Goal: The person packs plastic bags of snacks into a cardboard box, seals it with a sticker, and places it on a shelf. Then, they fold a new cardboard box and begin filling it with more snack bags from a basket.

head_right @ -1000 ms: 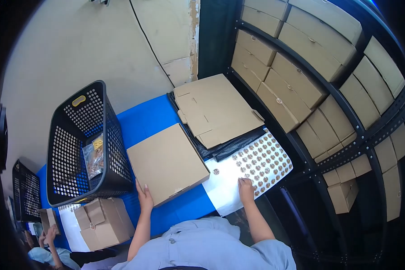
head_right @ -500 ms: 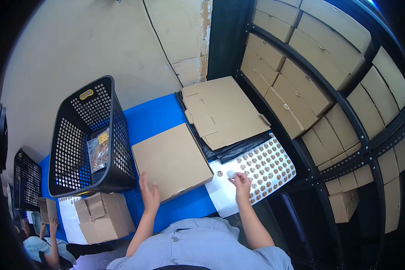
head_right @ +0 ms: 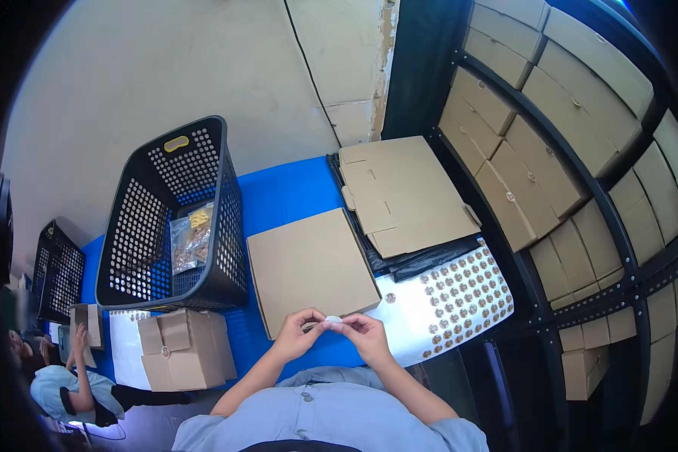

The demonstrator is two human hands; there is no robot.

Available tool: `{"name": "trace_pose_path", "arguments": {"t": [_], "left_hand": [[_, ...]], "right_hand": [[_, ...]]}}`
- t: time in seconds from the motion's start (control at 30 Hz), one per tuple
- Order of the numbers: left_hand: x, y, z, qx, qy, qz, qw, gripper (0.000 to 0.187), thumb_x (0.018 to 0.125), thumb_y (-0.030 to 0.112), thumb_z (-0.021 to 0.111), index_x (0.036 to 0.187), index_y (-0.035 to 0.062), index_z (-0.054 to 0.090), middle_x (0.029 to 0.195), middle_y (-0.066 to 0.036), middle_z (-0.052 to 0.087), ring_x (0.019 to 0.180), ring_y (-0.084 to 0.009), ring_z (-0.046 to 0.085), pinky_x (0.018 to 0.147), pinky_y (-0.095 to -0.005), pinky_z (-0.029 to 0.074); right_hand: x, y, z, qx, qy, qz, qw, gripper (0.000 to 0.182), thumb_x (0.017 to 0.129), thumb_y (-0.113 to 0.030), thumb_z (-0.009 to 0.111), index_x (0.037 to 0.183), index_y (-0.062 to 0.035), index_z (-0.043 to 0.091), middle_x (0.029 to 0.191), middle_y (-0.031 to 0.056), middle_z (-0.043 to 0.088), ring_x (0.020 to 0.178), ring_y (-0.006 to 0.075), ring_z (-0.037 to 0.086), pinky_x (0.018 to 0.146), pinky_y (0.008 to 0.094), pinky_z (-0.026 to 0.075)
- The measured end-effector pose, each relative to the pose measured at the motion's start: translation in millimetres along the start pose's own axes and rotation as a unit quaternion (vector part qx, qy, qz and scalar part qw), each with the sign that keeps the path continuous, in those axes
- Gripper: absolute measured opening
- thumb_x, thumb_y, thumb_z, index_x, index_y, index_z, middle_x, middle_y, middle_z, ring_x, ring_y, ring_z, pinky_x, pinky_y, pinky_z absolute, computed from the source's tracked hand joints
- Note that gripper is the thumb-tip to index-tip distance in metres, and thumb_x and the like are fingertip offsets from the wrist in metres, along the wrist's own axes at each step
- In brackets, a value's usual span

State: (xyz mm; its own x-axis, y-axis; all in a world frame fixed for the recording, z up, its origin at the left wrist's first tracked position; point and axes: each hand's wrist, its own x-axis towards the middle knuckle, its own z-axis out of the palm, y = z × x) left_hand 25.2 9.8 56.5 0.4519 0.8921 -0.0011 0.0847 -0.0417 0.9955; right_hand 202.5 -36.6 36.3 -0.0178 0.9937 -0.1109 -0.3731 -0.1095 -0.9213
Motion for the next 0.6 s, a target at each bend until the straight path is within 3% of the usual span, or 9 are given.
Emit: {"name": "trace_pose_path", "arguments": {"t": [0.17, 0.23, 0.3, 0.33, 0.4, 0.43, 0.47, 0.53, 0.6], "left_hand": [[2.4, -10.6, -6.2, 0.011, 0.002, 0.003, 1.0, 0.012, 0.089, 0.01, 0.062, 0.087, -0.0015, 0.064, 0.084, -0.007, 0.067, 0.085, -0.0145, 0.063, 0.083, -0.0297, 0.048], [3.9, -25.1, -8.6, -0.056, 0.01, -0.013, 0.998, 0.016, 0.093, 0.013, 0.058, 0.091, -0.0017, 0.062, 0.089, -0.008, 0.066, 0.086, -0.0143, 0.062, 0.083, -0.0295, 0.048], [6.7, -36.5, -15.3, -0.075, 0.025, -0.021, 0.997, 0.02, 0.095, 0.017, 0.055, 0.094, -0.0015, 0.062, 0.091, -0.008, 0.065, 0.086, -0.0137, 0.06, 0.082, -0.0287, 0.048], [7.8, -41.0, -18.8, -0.093, 0.038, -0.028, 0.995, 0.024, 0.097, 0.021, 0.052, 0.097, -0.0012, 0.061, 0.092, -0.008, 0.065, 0.086, -0.0131, 0.059, 0.082, -0.028, 0.048], [6.0, -41.5, -17.0, -0.112, 0.052, -0.037, 0.992, 0.028, 0.099, 0.025, 0.05, 0.1, -0.001, 0.061, 0.094, -0.008, 0.064, 0.086, -0.0126, 0.058, 0.081, -0.0272, 0.047], [4.6, -35.3, -9.8, -0.123, 0.024, -0.049, 0.991, 0.028, 0.099, 0.025, 0.05, 0.1, -0.0009, 0.061, 0.093, -0.007, 0.063, 0.086, -0.0122, 0.058, 0.081, -0.0268, 0.047], [4.9, -31.5, -3.7, -0.134, -0.005, -0.06, 0.989, 0.028, 0.098, 0.025, 0.05, 0.101, -0.0007, 0.061, 0.092, -0.006, 0.063, 0.085, -0.0118, 0.058, 0.08, -0.0265, 0.047], [4.4, -41.6, 0.4, -0.148, 0.0, -0.057, 0.987, 0.025, 0.096, 0.024, 0.055, 0.102, -0.0003, 0.062, 0.091, -0.006, 0.064, 0.083, -0.0114, 0.058, 0.079, -0.0269, 0.048], [3.9, -50.5, -0.4, -0.128, -0.022, -0.095, 0.987, 0.021, 0.095, 0.021, 0.057, 0.099, 0.0013, 0.062, 0.096, -0.007, 0.065, 0.088, -0.0127, 0.06, 0.083, -0.0278, 0.048]], "right_hand": [[2.7, -3.7, -1.0, -0.023, 0.004, 0.045, 0.999, 0.013, 0.09, -0.008, 0.063, 0.095, 0.0038, 0.066, 0.09, 0.0098, 0.068, 0.084, 0.0135, 0.065, 0.077, 0.0256, 0.052], [4.9, -0.8, 0.3, -0.029, 0.011, 0.042, 0.999, 0.013, 0.09, -0.009, 0.063, 0.093, 0.0037, 0.066, 0.089, 0.0093, 0.068, 0.084, 0.0127, 0.064, 0.076, 0.0256, 0.052], [7.8, 2.4, 0.7, -0.099, 0.105, -0.076, 0.987, 0.01, 0.087, -0.007, 0.066, 0.089, 0.0022, 0.066, 0.086, 0.0091, 0.068, 0.079, 0.0148, 0.064, 0.072, 0.0272, 0.051], [8.0, 0.8, 0.8, -0.099, 0.104, -0.075, 0.987, 0.01, 0.087, -0.007, 0.066, 0.089, 0.0022, 0.066, 0.086, 0.0091, 0.068, 0.079, 0.0148, 0.064, 0.072, 0.0272, 0.051], [6.9, -5.1, 1.7, -0.383, 0.127, -0.243, 0.882, 0.011, 0.081, -0.006, 0.07, 0.089, 0.0001, 0.065, 0.08, 0.0104, 0.065, 0.076, 0.0204, 0.063, 0.071, 0.0297, 0.05], [7.9, -0.3, 3.6, -0.408, 0.099, -0.286, 0.861, 0.015, 0.075, -0.005, 0.073, 0.088, -0.0018, 0.065, 0.085, 0.0114, 0.064, 0.076, 0.0248, 0.063, 0.071, 0.0321, 0.05], [9.3, 2.9, 5.1, -0.407, 0.098, -0.286, 0.862, 0.015, 0.075, -0.005, 0.073, 0.088, -0.0018, 0.065, 0.085, 0.0114, 0.064, 0.076, 0.0248, 0.063, 0.071, 0.0321, 0.05], [12.6, 6.3, 8.7, -0.498, -0.006, -0.364, 0.787, 0.016, 0.074, -0.006, 0.074, 0.087, -0.0019, 0.065, 0.091, 0.0097, 0.063, 0.079, 0.024, 0.063, 0.07, 0.0339, 0.051], [12.2, 5.8, 12.3, -0.511, -0.01, -0.385, 0.769, 0.019, 0.073, -0.006, 0.074, 0.09, -0.0028, 0.066, 0.095, 0.0092, 0.062, 0.08, 0.0242, 0.062, 0.068, 0.035, 0.051]]}}
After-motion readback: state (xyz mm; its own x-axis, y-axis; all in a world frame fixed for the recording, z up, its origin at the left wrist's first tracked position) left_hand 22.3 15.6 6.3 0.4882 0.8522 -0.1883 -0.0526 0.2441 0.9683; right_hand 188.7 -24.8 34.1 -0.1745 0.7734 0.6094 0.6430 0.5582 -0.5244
